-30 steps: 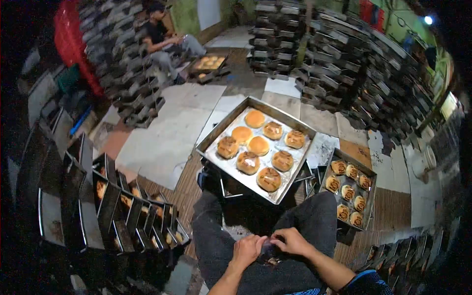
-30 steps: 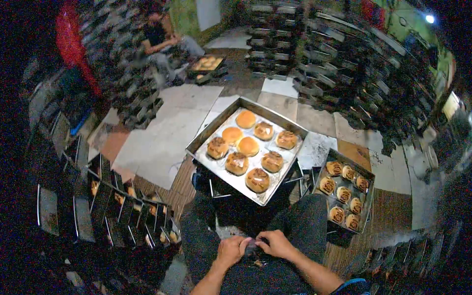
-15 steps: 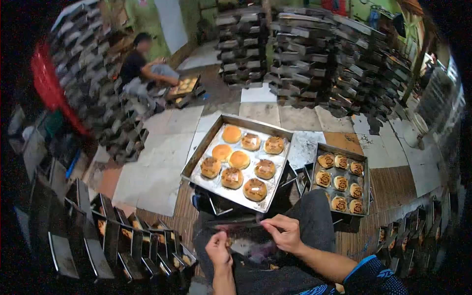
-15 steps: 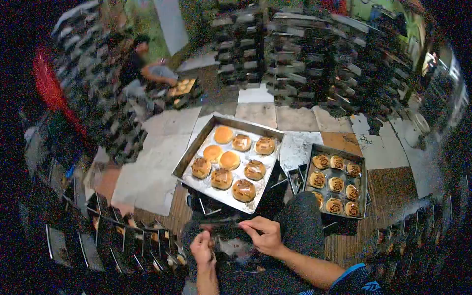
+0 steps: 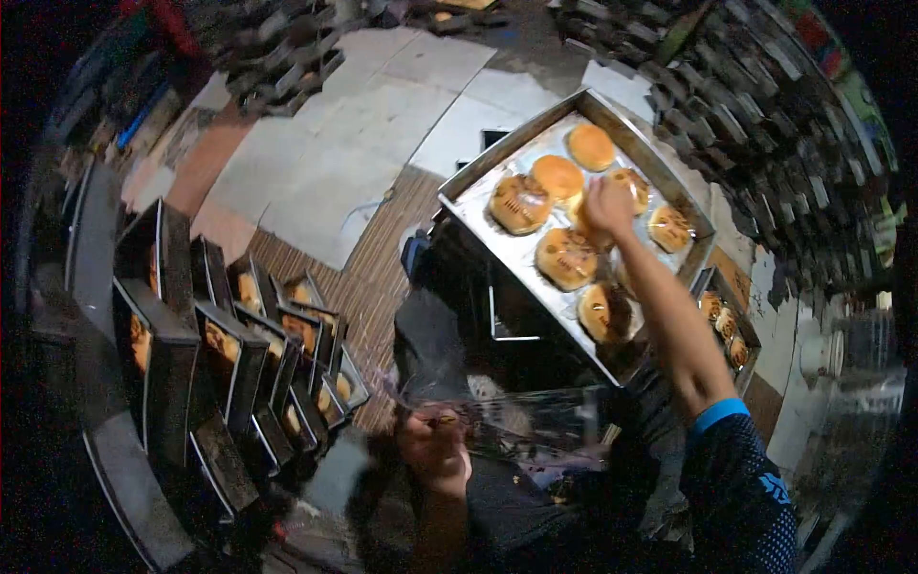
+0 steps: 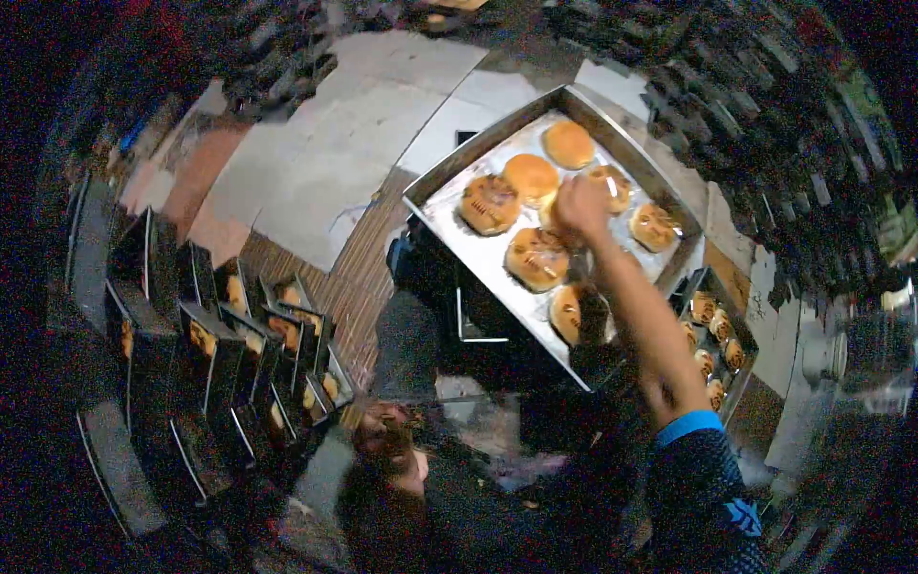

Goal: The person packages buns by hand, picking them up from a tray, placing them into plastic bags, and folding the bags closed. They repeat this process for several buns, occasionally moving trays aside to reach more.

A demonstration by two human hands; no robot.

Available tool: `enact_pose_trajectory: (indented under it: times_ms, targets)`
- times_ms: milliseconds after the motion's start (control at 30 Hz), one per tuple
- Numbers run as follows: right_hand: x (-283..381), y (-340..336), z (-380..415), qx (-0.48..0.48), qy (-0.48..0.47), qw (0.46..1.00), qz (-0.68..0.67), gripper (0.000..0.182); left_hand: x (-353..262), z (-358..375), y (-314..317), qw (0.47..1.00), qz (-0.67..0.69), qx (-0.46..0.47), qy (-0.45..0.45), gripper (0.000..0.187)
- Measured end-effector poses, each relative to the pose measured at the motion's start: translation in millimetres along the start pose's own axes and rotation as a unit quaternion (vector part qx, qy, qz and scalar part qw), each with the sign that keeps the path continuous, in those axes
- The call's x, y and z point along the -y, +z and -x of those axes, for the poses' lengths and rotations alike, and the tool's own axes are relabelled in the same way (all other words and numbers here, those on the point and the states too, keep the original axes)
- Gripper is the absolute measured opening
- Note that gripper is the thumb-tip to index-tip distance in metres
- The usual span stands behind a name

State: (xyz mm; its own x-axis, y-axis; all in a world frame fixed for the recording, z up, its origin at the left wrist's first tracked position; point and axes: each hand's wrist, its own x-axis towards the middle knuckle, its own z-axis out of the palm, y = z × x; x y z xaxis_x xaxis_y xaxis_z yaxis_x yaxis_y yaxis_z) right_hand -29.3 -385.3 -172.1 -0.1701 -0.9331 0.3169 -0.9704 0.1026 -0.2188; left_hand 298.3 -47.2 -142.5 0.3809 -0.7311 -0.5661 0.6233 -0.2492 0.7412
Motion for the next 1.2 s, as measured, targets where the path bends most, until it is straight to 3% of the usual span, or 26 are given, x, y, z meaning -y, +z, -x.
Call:
enact_pose_trajectory:
  times_ms: [33,67,100,133,167,200,267,300,400,433,467,500,533,600,667,700,733,767,800,833,867,900,933,1000,1100,1200]
  targets:
    - [-20,14,-19,0.082,0.002,0.997,0.011,0.042,12,3,-1,0.976,0.173,0.025,0.128,0.02]
    - [-41,23,-45,0.211,-0.148,0.965,0.054,0.044,20,0,-8,0.978,0.169,0.014,0.123,0.02]
    - [-60,35,-48,0.25,-0.068,0.966,0.011,0.045,29,-2,-15,0.98,0.146,-0.019,0.136,0.021]
    - [-29,-4,-46,0.282,0.016,0.959,-0.029,0.045,35,0,-17,0.98,0.124,-0.049,0.148,0.023]
    - [-13,-26,-36,0.285,-0.007,0.958,0.01,0.045,11,4,-7,0.96,0.28,-0.028,0.008,0.021]
    - [-3,-32,-19,0.212,-0.028,0.977,0.028,0.042,5,2,2,0.959,0.281,-0.025,0.003,0.021]
    - [19,-44,26,0.021,-0.019,0.999,-0.027,0.04,-7,1,17,0.964,0.104,0.136,0.205,0.019]
    - [24,-59,42,0.013,-0.02,0.999,-0.028,0.04,-24,9,27,0.987,0.086,0.102,0.092,0.018]
    - [25,-102,94,-0.047,0.064,0.991,-0.106,0.034,-34,15,30,0.987,0.002,0.114,0.114,0.014]
    - [13,-112,107,-0.078,0.109,0.94,-0.314,0.033,-38,20,42,0.988,0.017,0.083,0.129,0.012]
    - [2,-122,124,-0.105,0.146,0.843,-0.507,0.032,-38,21,39,0.986,0.015,0.089,0.138,0.012]
    - [12,-165,149,0.027,0.25,0.701,-0.667,0.031,-32,15,29,0.988,-0.002,0.083,0.128,0.014]
    - [24,-210,178,0.157,0.332,0.507,-0.78,0.03,-27,8,20,0.99,-0.021,0.079,0.118,0.015]
    - [-26,-192,237,0.322,0.126,0.484,-0.804,0.034,-26,16,23,0.983,-0.039,0.096,0.15,0.015]
    - [25,-263,267,0.405,0.153,0.619,-0.656,0.034,-28,43,43,0.934,-0.233,0.116,0.245,0.014]
    - [39,-272,283,0.367,0.13,0.634,-0.668,0.038,-16,49,48,0.911,-0.236,0.15,0.303,0.016]
    - [51,-280,298,0.331,0.106,0.649,-0.677,0.042,-28,72,57,0.888,-0.336,0.174,0.261,0.022]
    - [64,-295,310,0.255,0.097,0.692,-0.668,0.041,-26,73,54,0.892,-0.32,0.204,0.245,0.037]
    - [74,-318,317,0.128,-0.015,0.844,-0.521,0.04,-25,72,50,0.896,-0.303,0.23,0.228,0.052]
    - [79,-322,326,0.053,-0.085,0.864,-0.494,0.045,-45,107,66,0.942,-0.16,0.271,0.119,0.065]
    - [84,-324,334,-0.024,-0.153,0.873,-0.462,0.052,-65,141,85,0.954,-0.011,0.301,0.01,0.079]
    - [84,-321,342,-0.049,-0.225,0.852,-0.47,0.066,-69,146,87,0.925,0.025,0.379,-0.004,0.089]
    - [89,-318,344,-0.049,-0.303,0.833,-0.461,0.068,-70,164,93,0.9,0.092,0.426,-0.003,0.086]
    - [104,-337,345,-0.01,-0.358,0.847,-0.392,0.066,-81,185,102,0.886,0.158,0.431,0.068,0.083]
    - [108,-355,339,-0.045,-0.396,0.837,-0.375,0.055,-105,209,104,0.86,0.135,0.47,0.145,0.092]
    - [109,-364,339,-0.116,-0.41,0.829,-0.361,0.044,-95,253,93,0.871,0.033,0.449,0.195,0.112]
